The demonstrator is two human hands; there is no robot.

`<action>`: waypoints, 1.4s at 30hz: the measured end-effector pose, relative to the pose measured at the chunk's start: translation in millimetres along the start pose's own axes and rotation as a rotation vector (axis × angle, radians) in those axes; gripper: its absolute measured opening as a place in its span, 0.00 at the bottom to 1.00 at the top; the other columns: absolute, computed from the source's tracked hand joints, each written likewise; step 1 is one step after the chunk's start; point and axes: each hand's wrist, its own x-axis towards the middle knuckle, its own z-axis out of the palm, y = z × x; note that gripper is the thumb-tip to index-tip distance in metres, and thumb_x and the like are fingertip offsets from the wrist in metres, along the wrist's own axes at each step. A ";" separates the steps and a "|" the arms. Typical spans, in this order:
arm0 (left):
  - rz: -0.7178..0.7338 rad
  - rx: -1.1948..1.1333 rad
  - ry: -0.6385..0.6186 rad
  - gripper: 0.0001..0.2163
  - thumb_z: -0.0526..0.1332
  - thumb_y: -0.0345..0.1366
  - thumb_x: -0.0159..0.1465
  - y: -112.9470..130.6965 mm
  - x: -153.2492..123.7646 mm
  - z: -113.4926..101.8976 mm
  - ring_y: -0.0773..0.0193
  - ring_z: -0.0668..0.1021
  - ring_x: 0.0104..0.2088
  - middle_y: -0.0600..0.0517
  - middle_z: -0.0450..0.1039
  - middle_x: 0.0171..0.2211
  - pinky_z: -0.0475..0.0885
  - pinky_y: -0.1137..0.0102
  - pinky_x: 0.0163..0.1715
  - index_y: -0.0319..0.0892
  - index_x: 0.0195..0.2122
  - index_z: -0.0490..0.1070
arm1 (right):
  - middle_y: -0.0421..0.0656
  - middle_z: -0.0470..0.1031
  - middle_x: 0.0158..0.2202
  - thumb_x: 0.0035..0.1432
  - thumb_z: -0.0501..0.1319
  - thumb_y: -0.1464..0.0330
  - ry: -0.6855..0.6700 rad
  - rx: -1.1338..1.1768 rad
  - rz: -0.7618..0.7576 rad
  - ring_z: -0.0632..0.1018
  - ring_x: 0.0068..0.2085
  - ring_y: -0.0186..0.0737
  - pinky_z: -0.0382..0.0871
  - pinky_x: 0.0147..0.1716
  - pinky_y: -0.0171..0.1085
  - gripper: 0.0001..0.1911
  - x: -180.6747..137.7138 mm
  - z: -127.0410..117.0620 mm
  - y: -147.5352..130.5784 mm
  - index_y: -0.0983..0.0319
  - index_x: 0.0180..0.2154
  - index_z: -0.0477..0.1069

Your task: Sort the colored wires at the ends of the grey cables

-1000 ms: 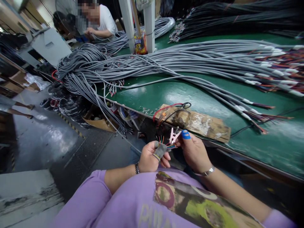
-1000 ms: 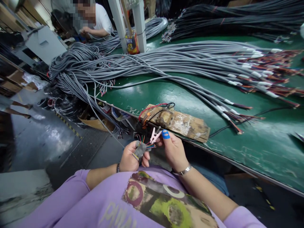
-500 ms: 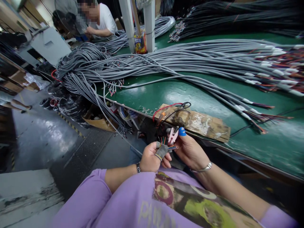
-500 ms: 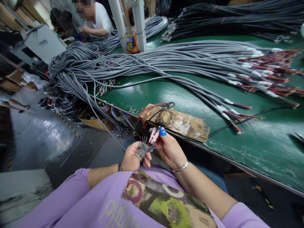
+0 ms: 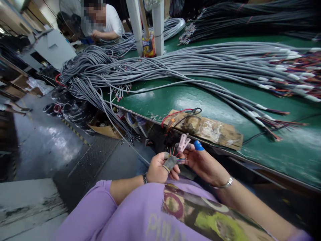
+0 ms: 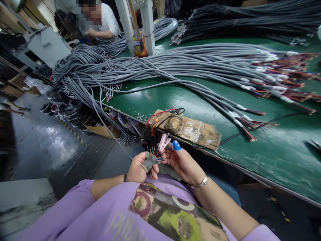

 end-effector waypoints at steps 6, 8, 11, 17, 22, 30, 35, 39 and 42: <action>-0.028 0.063 -0.033 0.32 0.64 0.67 0.43 0.0 -0.4 -0.7 0.70 0.71 0.15 0.53 0.68 0.18 0.65 0.76 0.17 0.39 0.26 0.63 | 0.43 0.75 0.29 0.43 0.74 0.54 -0.042 -0.258 0.023 0.72 0.30 0.35 0.67 0.32 0.35 0.21 -8.3 1.2 -5.8 0.63 0.32 0.76; -0.049 0.093 -0.076 0.31 0.66 0.65 0.44 -3.1 0.6 -2.3 0.69 0.72 0.17 0.52 0.69 0.19 0.67 0.75 0.18 0.38 0.25 0.64 | 0.42 0.74 0.27 0.41 0.75 0.56 -0.032 -0.350 0.000 0.71 0.29 0.35 0.66 0.31 0.35 0.21 -10.4 4.5 -7.5 0.64 0.30 0.76; -0.076 0.177 -0.197 0.27 0.70 0.59 0.44 -7.8 2.4 -6.2 0.68 0.74 0.20 0.50 0.71 0.20 0.70 0.73 0.23 0.38 0.26 0.67 | 0.41 0.72 0.24 0.43 0.73 0.55 -0.078 -0.493 -0.020 0.68 0.27 0.32 0.63 0.29 0.33 0.20 -13.2 6.9 -9.5 0.64 0.27 0.74; -0.095 0.239 -0.242 0.26 0.69 0.58 0.46 -7.7 3.9 -10.4 0.67 0.74 0.22 0.48 0.72 0.21 0.71 0.72 0.26 0.36 0.23 0.69 | 0.40 0.71 0.24 0.45 0.71 0.52 -0.089 -0.541 -0.010 0.67 0.27 0.31 0.62 0.28 0.32 0.22 -13.2 4.4 -7.7 0.64 0.27 0.74; -0.054 0.081 -0.112 0.29 0.69 0.62 0.44 -3.7 3.7 -8.7 0.65 0.76 0.21 0.49 0.72 0.21 0.72 0.71 0.25 0.36 0.25 0.69 | 0.45 0.75 0.32 0.46 0.70 0.48 -0.014 -0.317 0.030 0.71 0.30 0.35 0.68 0.33 0.36 0.25 -14.1 -5.0 -4.2 0.64 0.32 0.74; 0.023 0.058 -0.023 0.30 0.66 0.64 0.46 -4.2 8.9 -7.9 0.63 0.77 0.23 0.46 0.73 0.22 0.73 0.70 0.27 0.36 0.24 0.69 | 0.40 0.70 0.25 0.43 0.73 0.53 0.086 -0.427 -0.142 0.66 0.26 0.32 0.62 0.28 0.34 0.22 -16.4 1.9 7.0 0.63 0.30 0.72; 0.078 0.254 -0.254 0.26 0.67 0.59 0.50 -5.9 9.6 -18.1 0.65 0.76 0.27 0.46 0.75 0.25 0.70 0.72 0.32 0.35 0.24 0.74 | 0.40 0.72 0.23 0.46 0.71 0.53 0.028 -0.509 -0.142 0.70 0.24 0.35 0.64 0.27 0.36 0.20 -16.1 9.4 8.3 0.61 0.28 0.70; 0.102 0.316 -0.278 0.24 0.67 0.57 0.52 -6.9 7.9 -22.5 0.66 0.75 0.27 0.46 0.75 0.24 0.69 0.72 0.31 0.36 0.24 0.75 | 0.40 0.72 0.23 0.44 0.72 0.53 0.032 -0.565 -0.123 0.69 0.24 0.35 0.64 0.25 0.35 0.20 -13.8 8.8 7.5 0.61 0.26 0.69; 0.022 0.153 -0.223 0.27 0.68 0.60 0.48 -7.3 8.0 -20.1 0.64 0.76 0.25 0.46 0.74 0.23 0.72 0.70 0.31 0.35 0.23 0.73 | 0.39 0.68 0.22 0.43 0.71 0.50 0.109 -0.552 -0.116 0.65 0.24 0.31 0.60 0.25 0.33 0.24 -11.6 4.4 6.1 0.62 0.26 0.70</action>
